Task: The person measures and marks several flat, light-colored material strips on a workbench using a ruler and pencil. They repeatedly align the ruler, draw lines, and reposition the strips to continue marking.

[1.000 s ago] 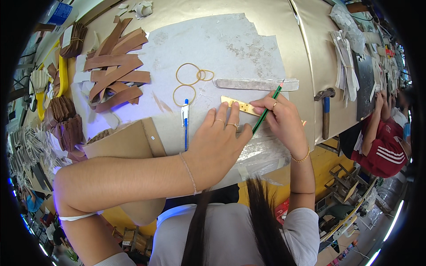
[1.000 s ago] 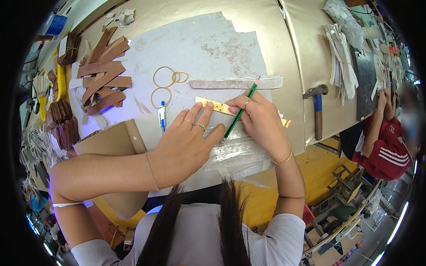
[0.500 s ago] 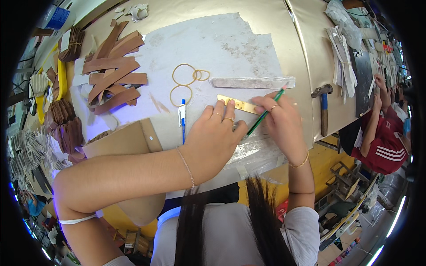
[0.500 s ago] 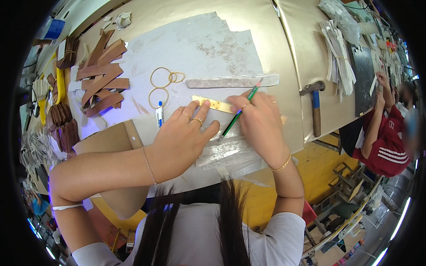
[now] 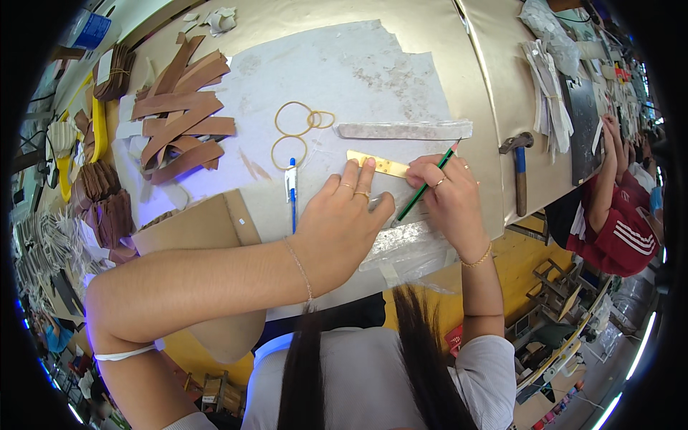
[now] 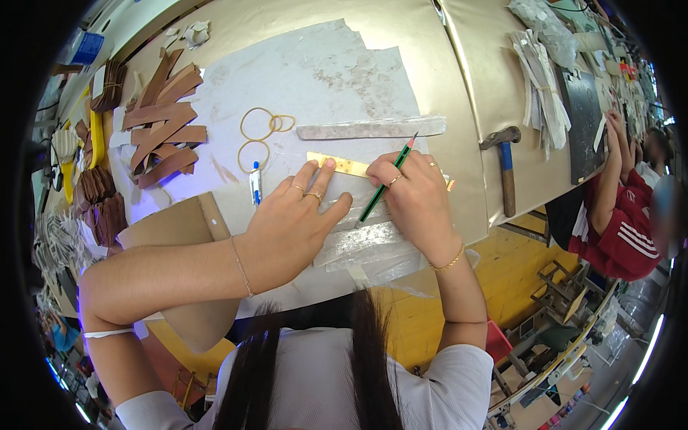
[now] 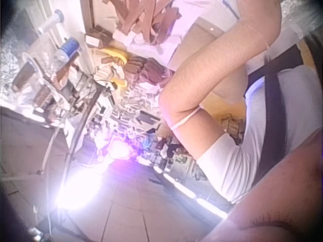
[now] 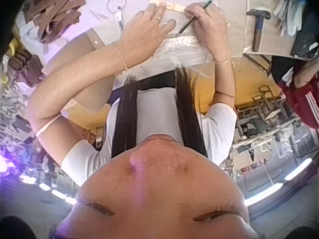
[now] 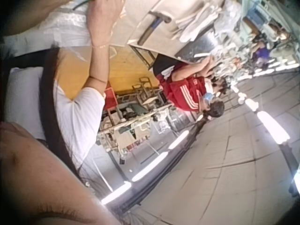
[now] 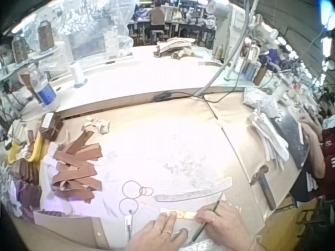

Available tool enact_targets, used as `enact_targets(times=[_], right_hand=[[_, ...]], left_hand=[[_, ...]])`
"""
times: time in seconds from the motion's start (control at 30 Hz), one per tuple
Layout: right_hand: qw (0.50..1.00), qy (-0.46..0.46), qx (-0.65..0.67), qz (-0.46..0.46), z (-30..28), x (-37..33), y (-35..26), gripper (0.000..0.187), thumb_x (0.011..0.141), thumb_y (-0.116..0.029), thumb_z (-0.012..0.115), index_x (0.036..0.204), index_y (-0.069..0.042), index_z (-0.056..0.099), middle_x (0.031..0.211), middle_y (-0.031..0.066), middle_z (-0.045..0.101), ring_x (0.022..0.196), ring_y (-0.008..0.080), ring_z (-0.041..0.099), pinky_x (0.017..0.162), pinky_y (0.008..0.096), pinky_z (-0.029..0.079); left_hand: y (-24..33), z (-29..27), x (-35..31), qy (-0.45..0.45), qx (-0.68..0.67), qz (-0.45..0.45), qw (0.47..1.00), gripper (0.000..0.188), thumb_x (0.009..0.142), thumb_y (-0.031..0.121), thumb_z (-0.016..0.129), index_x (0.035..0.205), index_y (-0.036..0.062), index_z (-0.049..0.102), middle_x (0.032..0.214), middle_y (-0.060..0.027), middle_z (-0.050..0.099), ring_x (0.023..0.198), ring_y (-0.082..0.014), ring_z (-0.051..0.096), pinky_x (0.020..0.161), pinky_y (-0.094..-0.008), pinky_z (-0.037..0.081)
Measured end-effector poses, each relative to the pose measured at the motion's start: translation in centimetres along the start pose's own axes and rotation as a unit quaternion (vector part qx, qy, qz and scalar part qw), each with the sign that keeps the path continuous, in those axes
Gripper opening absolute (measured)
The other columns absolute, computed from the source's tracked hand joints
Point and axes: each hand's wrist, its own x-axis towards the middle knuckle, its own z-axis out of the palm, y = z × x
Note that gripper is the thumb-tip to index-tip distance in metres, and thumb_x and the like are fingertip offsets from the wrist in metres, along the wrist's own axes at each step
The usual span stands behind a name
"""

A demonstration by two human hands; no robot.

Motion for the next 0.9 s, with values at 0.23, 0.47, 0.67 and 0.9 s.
enact_targets(times=[0.23,0.47,0.67,0.9], right_hand=[[0.970,0.032,0.187,0.152,-0.6,-0.2,-1.4,0.027,0.096,-0.009,0.067,0.122,-0.003,0.070,0.100,0.0061,0.069,0.082,0.0146,0.060,0.075,0.0291,0.048],[0.941,0.032,0.320,0.109,0.8,-0.5,-1.7,0.034,0.107,-0.029,0.058,0.120,0.000,0.068,0.097,0.0087,0.069,0.081,0.0126,0.059,0.073,0.0280,0.050],[0.950,0.052,0.273,0.145,2.0,0.3,-2.4,0.017,0.099,-0.015,0.068,0.089,-0.001,0.064,0.078,0.0115,0.064,0.066,0.0242,0.060,0.062,0.0341,0.048],[0.971,0.070,0.214,0.082,2.3,1.2,-2.5,0.012,0.094,-0.010,0.073,0.088,-0.002,0.065,0.074,0.0111,0.063,0.064,0.0268,0.060,0.059,0.0356,0.048]], left_hand=[[0.0,0.1,-0.1,0.003,-0.011,-0.003,1.000,0.039,0.084,0.007,0.064,0.122,0.0011,0.055,0.149,-0.0385,0.043,0.137,-0.0476,0.045,0.107,-0.0449,0.042],[0.0,0.3,0.0,0.016,-0.014,0.001,1.000,0.028,0.084,0.009,0.064,0.110,0.0011,0.056,0.149,-0.0383,0.044,0.136,-0.0464,0.046,0.107,-0.0449,0.043],[0.1,0.6,0.0,0.023,-0.008,0.001,1.000,0.027,0.085,0.010,0.064,0.109,0.0011,0.057,0.148,-0.0379,0.045,0.135,-0.0462,0.046,0.107,-0.0448,0.043],[0.0,0.5,0.0,0.025,-0.005,0.004,1.000,0.027,0.085,0.009,0.064,0.110,0.0014,0.057,0.148,-0.0379,0.046,0.136,-0.0466,0.046,0.108,-0.0455,0.042]])
